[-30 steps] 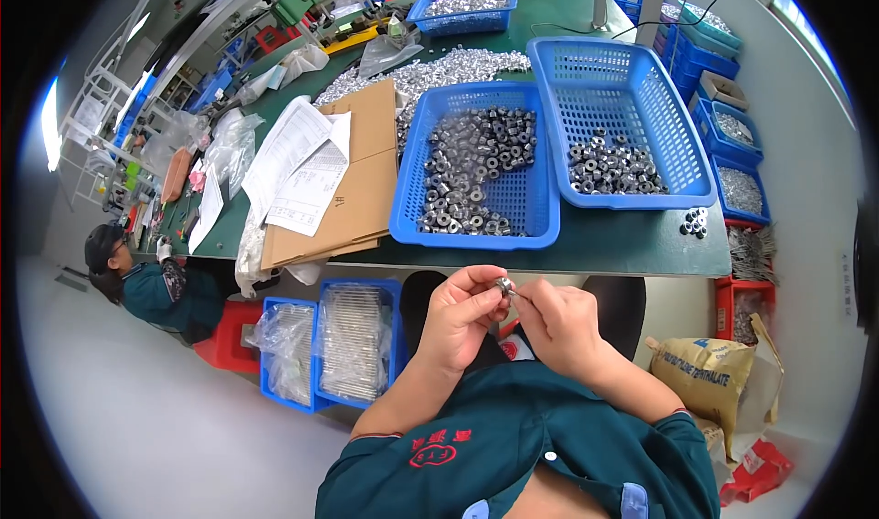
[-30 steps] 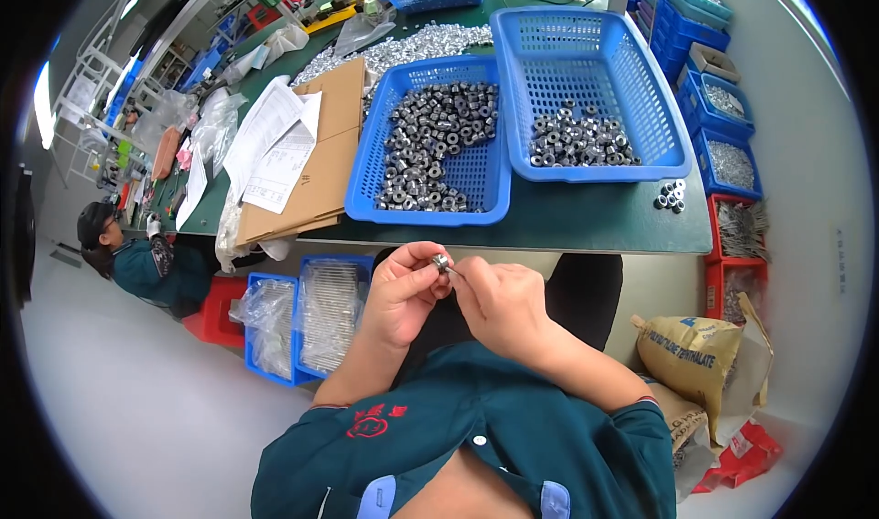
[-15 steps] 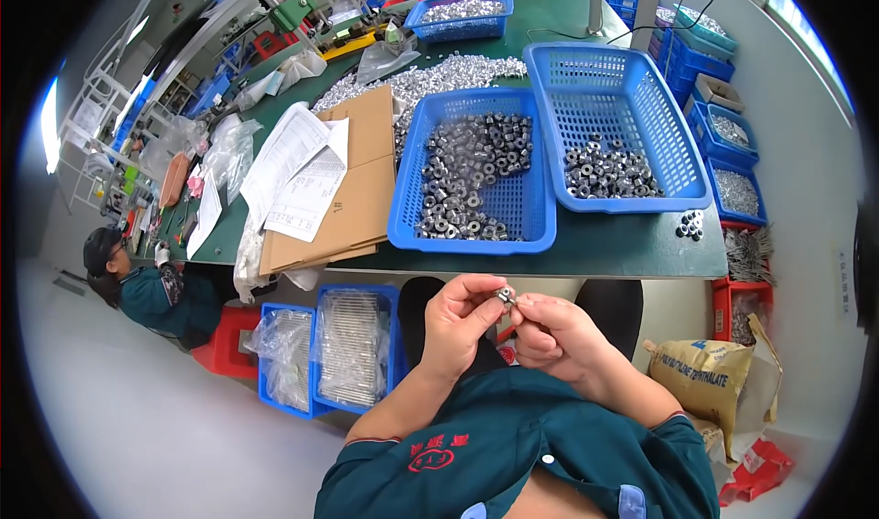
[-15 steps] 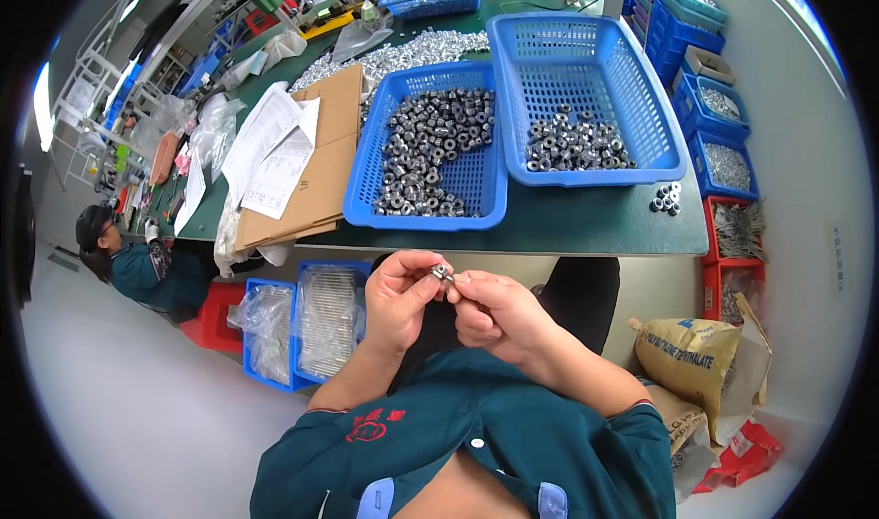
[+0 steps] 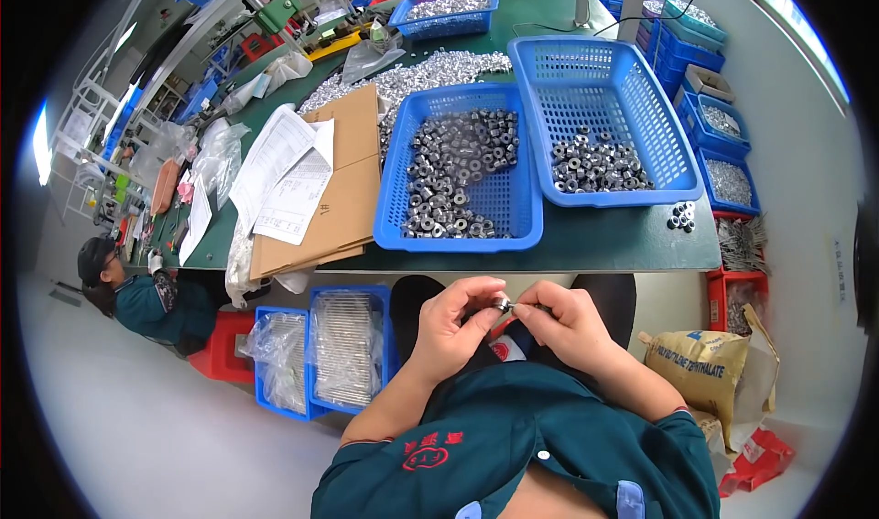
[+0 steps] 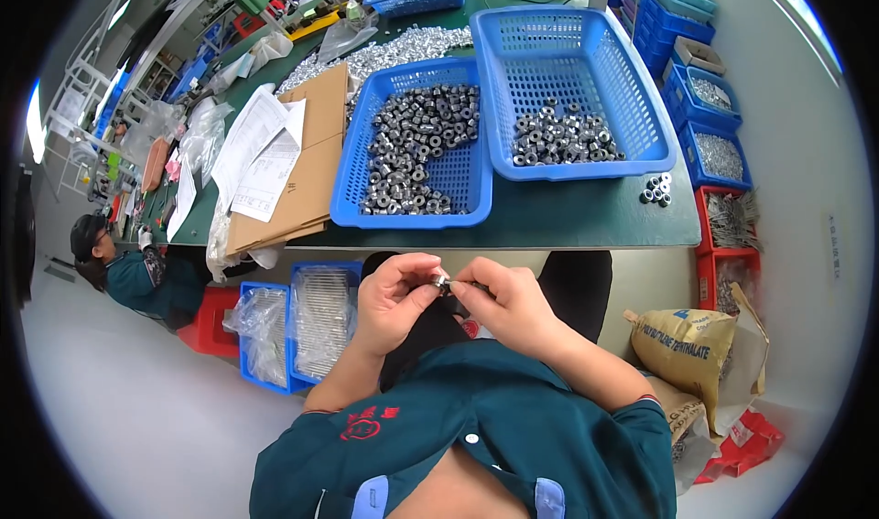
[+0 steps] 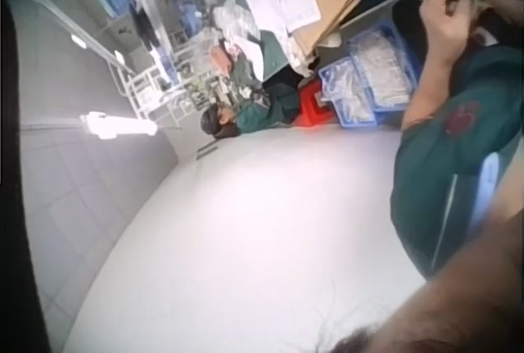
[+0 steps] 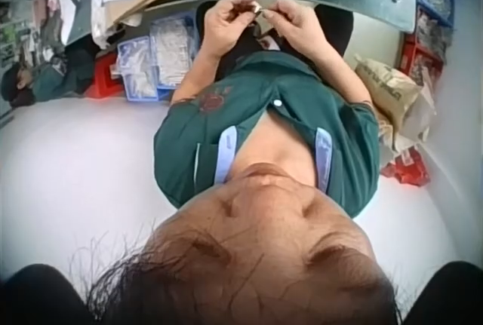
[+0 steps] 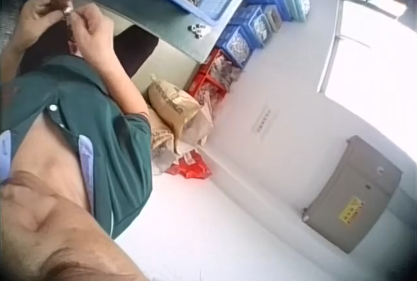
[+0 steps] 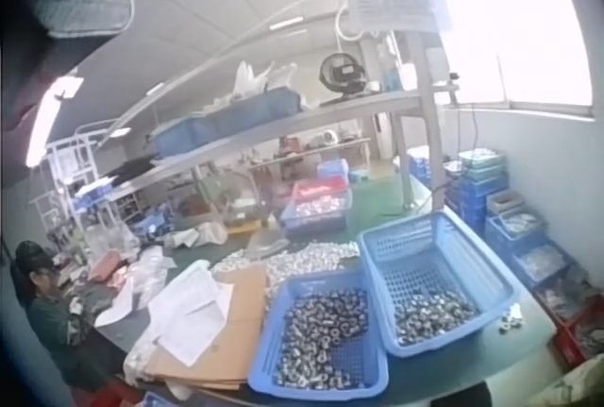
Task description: Assembling small metal ring components by hand at an industrial workbench.
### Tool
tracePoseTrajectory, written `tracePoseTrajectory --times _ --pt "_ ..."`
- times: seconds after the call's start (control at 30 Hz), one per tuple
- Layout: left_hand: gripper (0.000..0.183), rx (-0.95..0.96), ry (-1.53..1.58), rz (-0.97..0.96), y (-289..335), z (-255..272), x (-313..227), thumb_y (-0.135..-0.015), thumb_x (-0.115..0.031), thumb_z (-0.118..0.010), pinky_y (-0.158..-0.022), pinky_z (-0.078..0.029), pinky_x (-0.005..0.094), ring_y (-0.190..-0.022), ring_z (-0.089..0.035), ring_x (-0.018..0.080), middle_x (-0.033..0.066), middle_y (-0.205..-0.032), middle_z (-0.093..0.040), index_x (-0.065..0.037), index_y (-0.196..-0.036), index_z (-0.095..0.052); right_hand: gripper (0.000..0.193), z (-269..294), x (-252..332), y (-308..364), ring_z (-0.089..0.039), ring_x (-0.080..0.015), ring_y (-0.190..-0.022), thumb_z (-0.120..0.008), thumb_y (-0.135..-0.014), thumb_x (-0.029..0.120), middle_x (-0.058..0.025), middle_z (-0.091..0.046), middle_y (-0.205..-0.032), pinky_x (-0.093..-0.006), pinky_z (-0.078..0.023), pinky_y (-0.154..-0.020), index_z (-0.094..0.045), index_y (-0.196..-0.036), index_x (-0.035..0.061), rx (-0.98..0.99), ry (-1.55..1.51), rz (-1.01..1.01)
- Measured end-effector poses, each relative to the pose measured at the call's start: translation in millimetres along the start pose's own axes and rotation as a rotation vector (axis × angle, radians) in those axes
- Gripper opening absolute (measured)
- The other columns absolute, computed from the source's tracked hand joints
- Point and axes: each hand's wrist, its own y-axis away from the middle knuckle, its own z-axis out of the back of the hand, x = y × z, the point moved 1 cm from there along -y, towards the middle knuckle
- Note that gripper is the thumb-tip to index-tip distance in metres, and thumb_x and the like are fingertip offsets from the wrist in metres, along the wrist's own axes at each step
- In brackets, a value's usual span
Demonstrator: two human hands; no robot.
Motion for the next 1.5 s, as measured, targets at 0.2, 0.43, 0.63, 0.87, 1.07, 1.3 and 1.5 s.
tracePoseTrajectory --times 0.2,0.43,0.63,0.87,1.07,1.3,1.5 --pt "0.037 0.161 -0.246 -0.030 -13.8 1.0 -18.0 -0.082 0.012 -0.058 -0.078 -0.050 0.0246 -0.086 -0.061 0.0114 0.0074 -0.095 -0.064 0.001 -0.118 -0.057 0.015 10.3 14.0 -2.2 -0.057 -0.0281 -0.052 -0.066 -0.075 0.008 -0.0075 -0.053 -0.056 -0.0400 -0.044 -0.047 -0.051 -0.074 0.0057 -0.057 0.978 0.718" --pt "0.036 0.206 -0.559 -0.238 -37.9 -18.9 -35.5 -0.077 0.008 -0.062 -0.069 -0.052 0.0277 -0.077 -0.064 0.0182 0.0103 -0.089 -0.065 -0.001 -0.112 -0.061 0.016 24.8 -2.1 0.0 -0.055 -0.0108 -0.051 -0.057 -0.093 0.017 -0.0049 -0.056 -0.058 -0.0268 -0.041 -0.045 -0.058 -0.088 0.0015 -0.016 0.039 -0.012" --pt "0.037 0.447 -0.750 -0.615 -75.0 -52.1 -53.2 -0.074 0.009 -0.061 -0.066 -0.049 0.0368 -0.074 -0.060 0.0303 0.0130 -0.088 -0.063 -0.001 -0.109 -0.059 0.017 57.2 -16.7 10.1 -0.034 -0.0069 -0.039 -0.051 -0.095 0.016 -0.0001 -0.046 -0.051 -0.0230 -0.024 -0.040 -0.059 -0.089 0.0032 0.129 -0.904 -0.297" --pt "0.010 0.426 -0.747 -0.605 -195.6 -92.3 -40.0 -0.079 0.001 -0.061 -0.071 -0.051 0.0371 -0.080 -0.063 0.0310 0.0145 -0.083 -0.064 -0.001 -0.088 -0.063 0.020 73.7 -75.5 15.5 -0.045 -0.0069 -0.047 -0.056 -0.093 0.023 -0.0002 -0.051 -0.055 -0.0204 -0.033 -0.044 -0.060 -0.086 0.0036 -0.382 -0.332 -0.183" --pt "0.021 0.543 -1.069 -0.397 -278.2 -132.0 44.7 -0.067 0.001 -0.058 -0.077 -0.050 0.0421 -0.086 -0.064 0.0329 0.0151 -0.086 -0.066 -0.005 -0.084 -0.069 0.018 66.7 -185.8 28.2 -0.063 -0.0350 -0.061 -0.059 -0.087 0.024 -0.0160 -0.063 -0.065 -0.0450 -0.050 -0.056 -0.062 -0.083 0.0065 -0.533 0.871 -0.036" --pt "0.032 0.721 -0.976 -0.383 -294.5 -126.7 39.8 -0.069 -0.003 -0.064 -0.090 -0.047 0.0405 -0.102 -0.058 0.0347 0.0171 -0.105 -0.061 -0.009 -0.100 -0.070 0.015 71.8 -216.7 37.7 -0.062 -0.0311 -0.057 -0.059 -0.086 0.023 -0.0113 -0.062 -0.062 -0.0420 -0.048 -0.051 -0.058 -0.078 0.0099 -0.420 1.091 0.102" --pt "0.019 0.380 -0.988 -0.361 -271.9 -10.5 -23.4 -0.073 -0.009 -0.061 -0.073 -0.052 0.0376 -0.082 -0.066 0.0278 0.0131 -0.087 -0.068 -0.006 -0.089 -0.070 0.016 81.1 -219.3 34.8 -0.062 -0.0306 -0.057 -0.058 -0.088 0.024 -0.0103 -0.062 -0.064 -0.0421 -0.047 -0.050 -0.058 -0.078 0.0109 -0.526 1.024 0.115"
